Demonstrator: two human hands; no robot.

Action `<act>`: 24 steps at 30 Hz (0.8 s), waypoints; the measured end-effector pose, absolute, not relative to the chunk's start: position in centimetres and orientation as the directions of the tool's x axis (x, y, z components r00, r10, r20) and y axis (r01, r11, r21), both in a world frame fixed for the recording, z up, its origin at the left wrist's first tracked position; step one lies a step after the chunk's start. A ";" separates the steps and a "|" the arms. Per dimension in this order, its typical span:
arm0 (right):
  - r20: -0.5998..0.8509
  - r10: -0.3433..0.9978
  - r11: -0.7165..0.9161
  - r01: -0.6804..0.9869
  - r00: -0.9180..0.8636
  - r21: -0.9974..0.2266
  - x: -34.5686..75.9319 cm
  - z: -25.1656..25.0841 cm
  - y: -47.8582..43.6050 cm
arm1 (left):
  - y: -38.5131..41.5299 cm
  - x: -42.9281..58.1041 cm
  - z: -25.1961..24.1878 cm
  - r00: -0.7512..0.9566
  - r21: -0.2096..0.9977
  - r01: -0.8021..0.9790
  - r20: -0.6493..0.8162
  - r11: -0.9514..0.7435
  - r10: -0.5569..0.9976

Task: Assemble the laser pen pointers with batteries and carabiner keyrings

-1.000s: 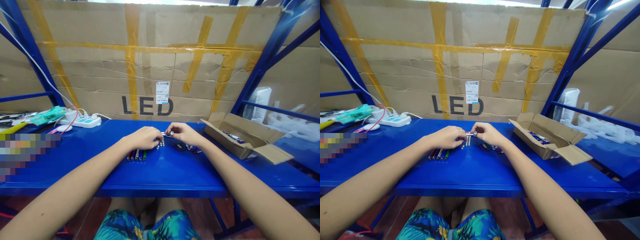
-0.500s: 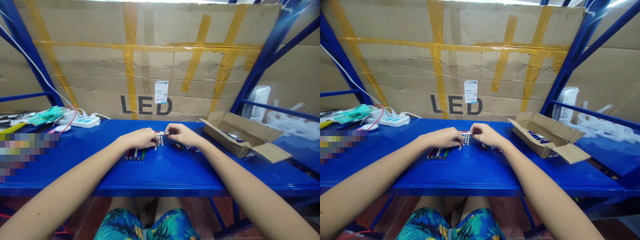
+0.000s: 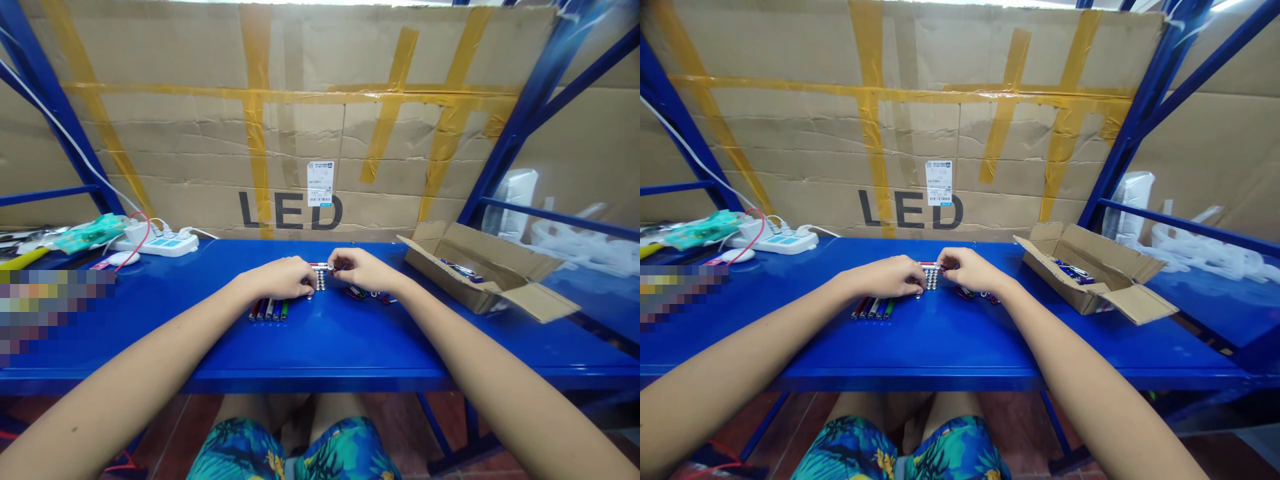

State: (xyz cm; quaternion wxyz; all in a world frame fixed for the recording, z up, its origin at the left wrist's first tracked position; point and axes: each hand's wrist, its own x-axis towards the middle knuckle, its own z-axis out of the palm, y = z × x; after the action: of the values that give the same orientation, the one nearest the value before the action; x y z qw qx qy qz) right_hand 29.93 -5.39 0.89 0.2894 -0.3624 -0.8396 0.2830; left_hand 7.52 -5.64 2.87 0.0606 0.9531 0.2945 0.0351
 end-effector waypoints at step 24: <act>0.199 0.775 0.475 0.345 -0.600 -0.810 29.6 1.6 -6.2 | -6.1 7.9 3.5 0.725 0.164 0.559 0.378 -0.813 0.576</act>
State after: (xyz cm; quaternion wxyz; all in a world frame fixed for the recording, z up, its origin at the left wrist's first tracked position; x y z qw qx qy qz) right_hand 29.57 -6.18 1.58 0.2843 -0.3455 -0.8104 0.3783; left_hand 7.94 -6.15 3.55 0.0195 0.9286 0.3055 0.2099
